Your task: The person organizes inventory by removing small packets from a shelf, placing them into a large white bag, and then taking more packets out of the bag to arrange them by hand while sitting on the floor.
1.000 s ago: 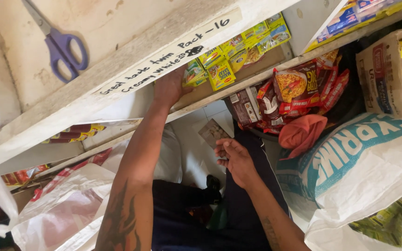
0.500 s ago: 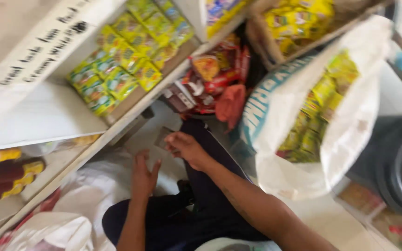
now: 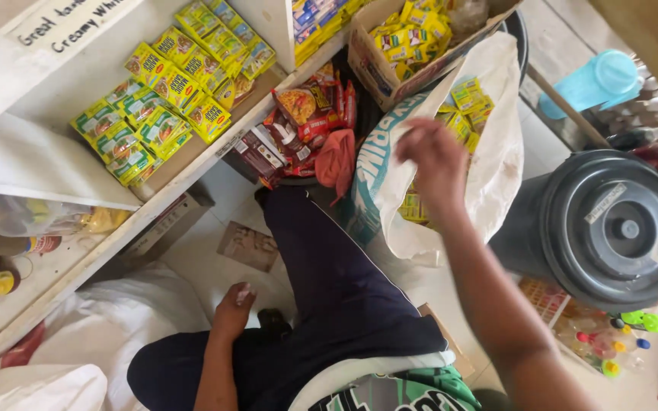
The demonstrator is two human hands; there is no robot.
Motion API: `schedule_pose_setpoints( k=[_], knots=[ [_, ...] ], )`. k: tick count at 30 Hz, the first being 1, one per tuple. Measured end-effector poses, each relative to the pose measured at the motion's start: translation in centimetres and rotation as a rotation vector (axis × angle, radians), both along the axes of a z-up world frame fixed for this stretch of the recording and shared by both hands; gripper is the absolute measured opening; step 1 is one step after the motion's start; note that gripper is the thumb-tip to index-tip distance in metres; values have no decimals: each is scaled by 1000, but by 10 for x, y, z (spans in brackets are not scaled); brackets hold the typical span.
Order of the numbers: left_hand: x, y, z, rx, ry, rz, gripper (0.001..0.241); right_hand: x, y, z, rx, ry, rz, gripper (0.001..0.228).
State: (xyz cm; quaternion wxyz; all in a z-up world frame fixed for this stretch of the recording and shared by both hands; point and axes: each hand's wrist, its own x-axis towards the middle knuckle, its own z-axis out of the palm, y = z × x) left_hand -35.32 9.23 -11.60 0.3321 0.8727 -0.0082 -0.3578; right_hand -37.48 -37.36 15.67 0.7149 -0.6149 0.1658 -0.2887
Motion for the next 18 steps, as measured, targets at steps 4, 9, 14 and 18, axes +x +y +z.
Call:
schedule_pose_setpoints(
  k=[4, 9, 14, 18],
  knots=[
    [10, -10, 1, -53, 18, 56, 53, -17, -119, -107, 365, -61, -27, 13],
    [-3, -13, 19, -75, 64, -19, 57, -95, -235, -246, 236, 523, -289, 28],
    [-11, -7, 25, 13, 76, -52, 54, -133, -221, -200, -822, 1114, -428, 50],
    [-3, -4, 10, 19, 54, -40, 51, -122, -253, -218, -950, 1184, -212, 94]
  ],
)
